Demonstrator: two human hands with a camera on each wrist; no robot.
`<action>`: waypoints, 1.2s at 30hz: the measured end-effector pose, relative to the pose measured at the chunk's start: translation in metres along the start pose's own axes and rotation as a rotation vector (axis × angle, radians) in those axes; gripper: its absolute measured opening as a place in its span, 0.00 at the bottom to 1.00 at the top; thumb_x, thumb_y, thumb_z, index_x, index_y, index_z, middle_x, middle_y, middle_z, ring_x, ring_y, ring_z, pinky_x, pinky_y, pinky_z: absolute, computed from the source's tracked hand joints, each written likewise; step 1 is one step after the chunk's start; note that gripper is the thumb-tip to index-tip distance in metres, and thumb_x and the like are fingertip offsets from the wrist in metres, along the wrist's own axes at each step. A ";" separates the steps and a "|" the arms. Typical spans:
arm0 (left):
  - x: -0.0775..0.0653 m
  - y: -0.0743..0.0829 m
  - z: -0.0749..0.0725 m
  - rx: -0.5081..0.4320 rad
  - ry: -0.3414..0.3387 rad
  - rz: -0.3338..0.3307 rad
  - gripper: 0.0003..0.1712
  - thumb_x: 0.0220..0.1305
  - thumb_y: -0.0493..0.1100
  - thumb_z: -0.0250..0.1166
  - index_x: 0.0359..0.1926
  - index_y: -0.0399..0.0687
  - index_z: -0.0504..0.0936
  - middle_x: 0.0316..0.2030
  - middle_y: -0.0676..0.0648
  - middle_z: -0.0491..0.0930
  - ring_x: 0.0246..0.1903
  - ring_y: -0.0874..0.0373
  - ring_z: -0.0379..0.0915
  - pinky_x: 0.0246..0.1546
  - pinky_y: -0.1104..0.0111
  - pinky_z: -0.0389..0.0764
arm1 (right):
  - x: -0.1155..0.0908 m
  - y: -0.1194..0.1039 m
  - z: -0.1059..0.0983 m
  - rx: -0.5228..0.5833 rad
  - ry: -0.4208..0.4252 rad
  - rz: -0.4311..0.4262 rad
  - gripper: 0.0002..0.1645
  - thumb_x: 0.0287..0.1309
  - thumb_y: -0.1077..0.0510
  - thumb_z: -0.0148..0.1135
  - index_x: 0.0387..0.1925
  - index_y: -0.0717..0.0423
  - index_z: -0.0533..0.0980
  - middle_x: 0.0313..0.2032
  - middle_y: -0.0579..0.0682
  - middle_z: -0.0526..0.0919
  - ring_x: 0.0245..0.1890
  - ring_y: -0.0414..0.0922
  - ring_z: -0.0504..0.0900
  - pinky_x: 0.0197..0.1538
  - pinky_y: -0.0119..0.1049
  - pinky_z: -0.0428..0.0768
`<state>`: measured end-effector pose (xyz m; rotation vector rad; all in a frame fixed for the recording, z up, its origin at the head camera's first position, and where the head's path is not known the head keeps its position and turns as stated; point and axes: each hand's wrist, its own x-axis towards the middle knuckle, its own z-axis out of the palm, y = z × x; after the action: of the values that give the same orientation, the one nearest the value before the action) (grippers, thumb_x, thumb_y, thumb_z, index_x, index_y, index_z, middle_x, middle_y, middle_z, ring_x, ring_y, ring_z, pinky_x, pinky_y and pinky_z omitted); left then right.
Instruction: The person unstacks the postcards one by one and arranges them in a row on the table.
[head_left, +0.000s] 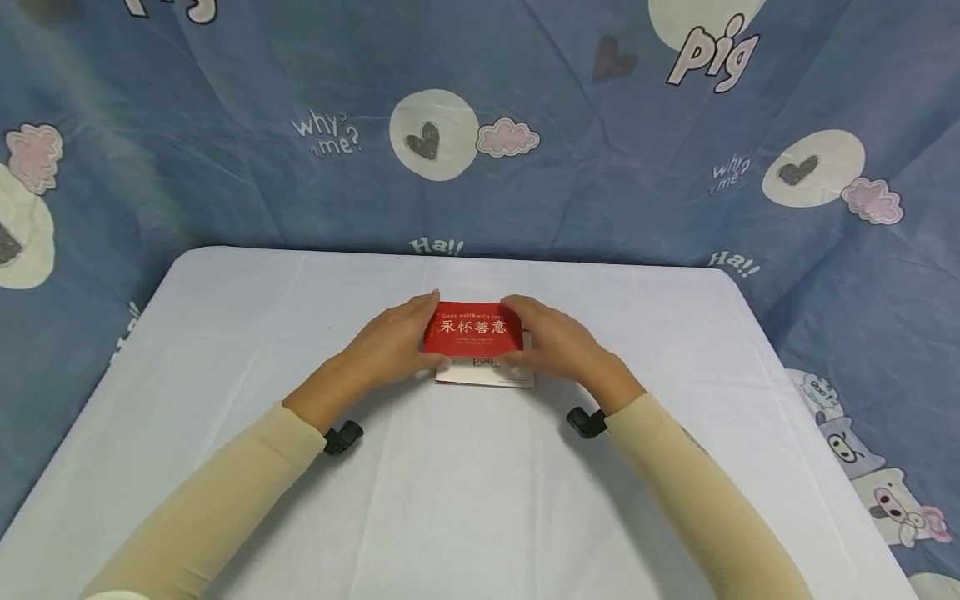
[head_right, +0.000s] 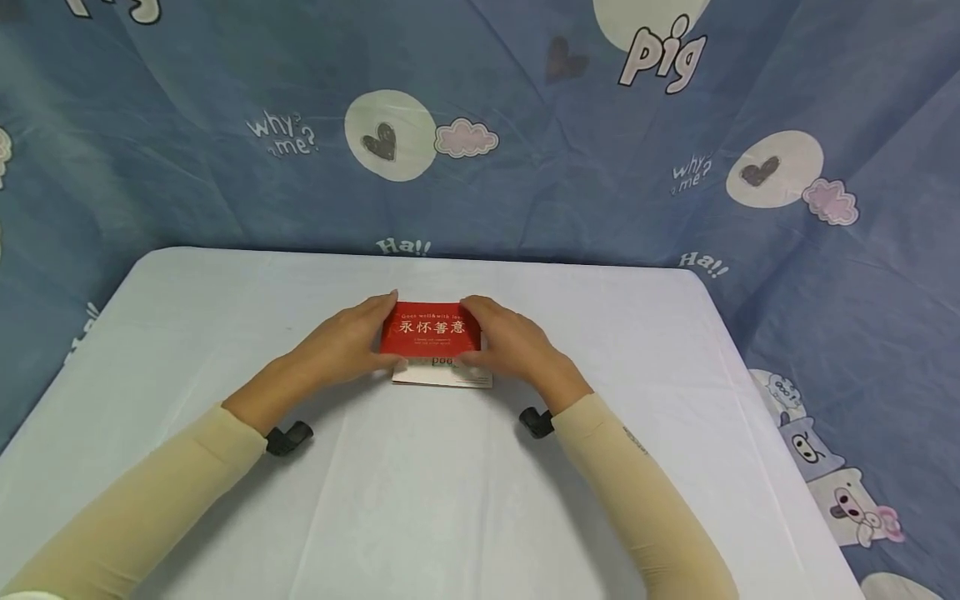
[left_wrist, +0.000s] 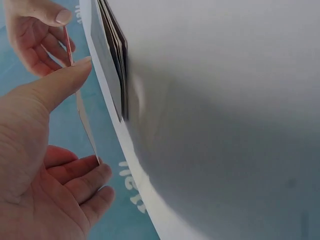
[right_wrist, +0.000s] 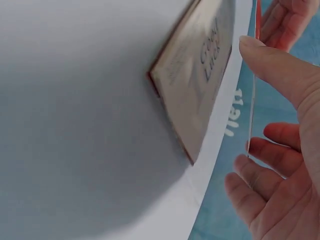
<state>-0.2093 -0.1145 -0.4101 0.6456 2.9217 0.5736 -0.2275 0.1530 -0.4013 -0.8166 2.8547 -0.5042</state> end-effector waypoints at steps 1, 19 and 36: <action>0.000 -0.002 -0.002 -0.002 0.003 0.000 0.60 0.51 0.57 0.74 0.75 0.40 0.50 0.71 0.41 0.56 0.67 0.44 0.57 0.64 0.52 0.64 | 0.004 -0.002 -0.001 -0.002 -0.002 0.000 0.50 0.48 0.43 0.73 0.70 0.47 0.60 0.66 0.45 0.66 0.63 0.43 0.67 0.59 0.43 0.74; 0.022 -0.034 -0.028 -0.081 0.039 0.007 0.62 0.53 0.51 0.74 0.75 0.37 0.41 0.71 0.38 0.54 0.67 0.44 0.55 0.65 0.52 0.63 | 0.056 -0.016 -0.008 -0.004 0.007 0.012 0.51 0.52 0.43 0.71 0.72 0.49 0.57 0.70 0.47 0.61 0.69 0.45 0.61 0.66 0.43 0.66; 0.048 -0.070 -0.033 -0.138 -0.038 -0.106 0.63 0.54 0.55 0.72 0.76 0.44 0.38 0.73 0.41 0.50 0.68 0.43 0.52 0.65 0.47 0.60 | 0.094 -0.022 -0.004 0.062 -0.008 0.027 0.43 0.52 0.47 0.70 0.67 0.51 0.62 0.57 0.45 0.72 0.52 0.42 0.71 0.58 0.38 0.73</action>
<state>-0.2858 -0.1640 -0.4062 0.4772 2.8292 0.7343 -0.2971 0.0859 -0.3926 -0.7664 2.8235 -0.5812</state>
